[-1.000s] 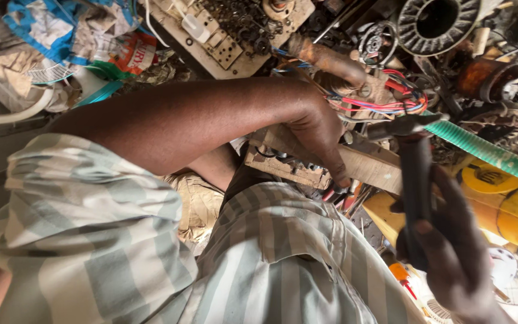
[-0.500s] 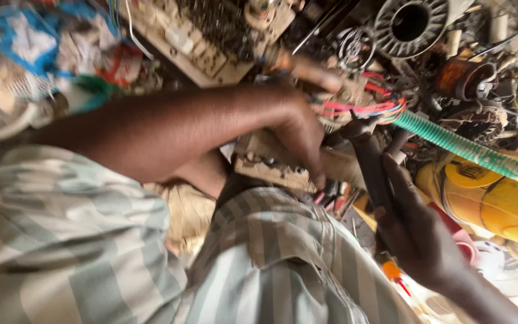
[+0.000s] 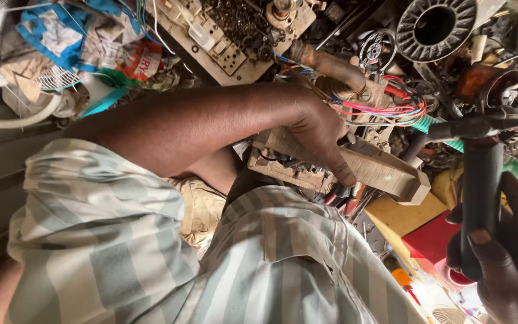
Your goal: The person works on a small electric motor clamped in a wooden jig on a cluttered workbench. They use locking pliers to grip and turn parts of the motor assembly, reposition the motor in the jig, and later hold a hammer while working on the assembly.
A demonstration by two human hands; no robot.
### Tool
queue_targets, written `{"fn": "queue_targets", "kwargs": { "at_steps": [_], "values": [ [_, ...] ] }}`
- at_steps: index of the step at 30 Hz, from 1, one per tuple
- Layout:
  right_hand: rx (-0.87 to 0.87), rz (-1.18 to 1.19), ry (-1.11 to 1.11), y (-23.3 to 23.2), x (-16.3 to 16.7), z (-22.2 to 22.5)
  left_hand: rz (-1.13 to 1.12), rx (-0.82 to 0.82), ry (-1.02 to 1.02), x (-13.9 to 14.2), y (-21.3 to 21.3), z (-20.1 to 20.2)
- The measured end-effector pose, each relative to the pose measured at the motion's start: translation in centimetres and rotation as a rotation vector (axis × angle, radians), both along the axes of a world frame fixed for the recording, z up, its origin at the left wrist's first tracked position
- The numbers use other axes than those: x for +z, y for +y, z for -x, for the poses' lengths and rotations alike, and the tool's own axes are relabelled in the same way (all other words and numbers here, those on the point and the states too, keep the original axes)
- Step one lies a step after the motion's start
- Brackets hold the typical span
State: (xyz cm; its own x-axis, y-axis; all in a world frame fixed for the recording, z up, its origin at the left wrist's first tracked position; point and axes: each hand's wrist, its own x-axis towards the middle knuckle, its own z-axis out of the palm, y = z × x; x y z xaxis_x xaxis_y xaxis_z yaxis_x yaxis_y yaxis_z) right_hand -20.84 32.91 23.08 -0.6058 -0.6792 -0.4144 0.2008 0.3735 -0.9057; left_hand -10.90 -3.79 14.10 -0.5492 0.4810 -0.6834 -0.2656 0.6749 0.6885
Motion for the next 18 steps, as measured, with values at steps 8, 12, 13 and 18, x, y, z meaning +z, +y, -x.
{"fn": "queue_targets", "kwargs": {
  "at_steps": [8, 12, 13, 18],
  "values": [
    [-0.008, -0.004, -0.042, -0.7, 0.4, -1.6, 0.007, -0.056, -0.018, -0.2, 0.3, 0.3],
    [0.027, -0.032, -0.061, -1.7, 0.7, -2.5, 0.019, -0.085, -0.034, -0.3, 0.2, 0.4],
    [0.013, -0.016, -0.09, -2.1, 0.7, -2.8, 0.02, -0.079, -0.037, -0.5, 0.1, 0.5],
    [0.061, 0.021, -0.133, -3.8, 0.1, -3.9, -0.001, 0.004, 0.004, -2.2, 0.8, 0.3]
  ]
}}
